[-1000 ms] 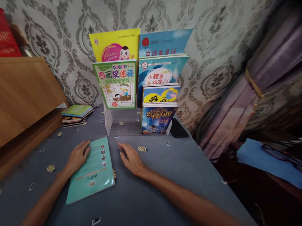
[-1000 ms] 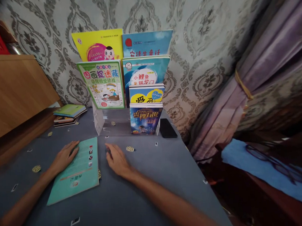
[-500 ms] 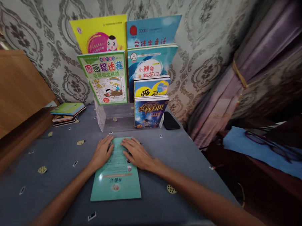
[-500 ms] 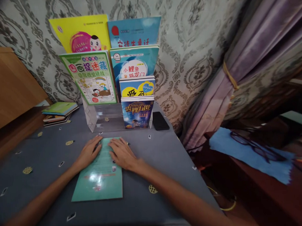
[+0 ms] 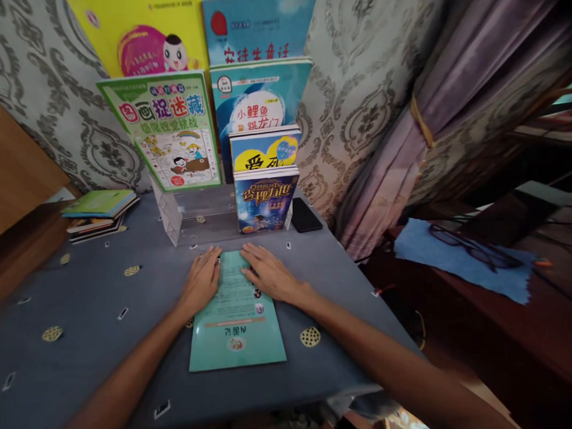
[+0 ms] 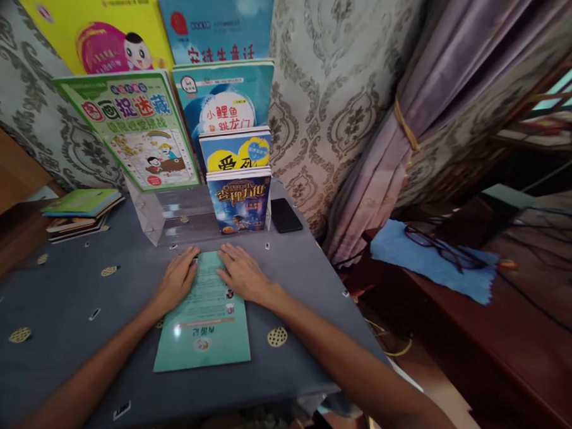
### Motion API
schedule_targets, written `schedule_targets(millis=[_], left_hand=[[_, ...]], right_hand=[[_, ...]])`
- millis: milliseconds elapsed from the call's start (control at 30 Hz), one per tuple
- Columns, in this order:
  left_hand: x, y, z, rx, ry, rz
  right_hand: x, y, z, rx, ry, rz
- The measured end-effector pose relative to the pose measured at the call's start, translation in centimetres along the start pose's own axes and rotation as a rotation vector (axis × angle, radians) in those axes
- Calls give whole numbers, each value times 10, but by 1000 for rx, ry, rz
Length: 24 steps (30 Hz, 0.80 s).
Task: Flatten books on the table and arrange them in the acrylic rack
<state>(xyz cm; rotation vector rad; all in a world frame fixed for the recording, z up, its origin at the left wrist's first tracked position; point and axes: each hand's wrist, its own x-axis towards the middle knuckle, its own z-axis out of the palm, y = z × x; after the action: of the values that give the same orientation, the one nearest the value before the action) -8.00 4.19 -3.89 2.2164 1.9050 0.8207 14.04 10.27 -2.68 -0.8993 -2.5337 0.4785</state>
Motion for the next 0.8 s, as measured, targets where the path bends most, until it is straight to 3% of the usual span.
schedule_targets(millis=[133,333,800], left_hand=[[0,1,-4,34,-59,1],[-8,4,-13,127,-161,25],[-63,27,-36,187,-315,222]], right_hand=[[-13,15,-6,5,22,57],[-19,16,-4,-12,44,50],[-18,14,-3,-27,35,66]])
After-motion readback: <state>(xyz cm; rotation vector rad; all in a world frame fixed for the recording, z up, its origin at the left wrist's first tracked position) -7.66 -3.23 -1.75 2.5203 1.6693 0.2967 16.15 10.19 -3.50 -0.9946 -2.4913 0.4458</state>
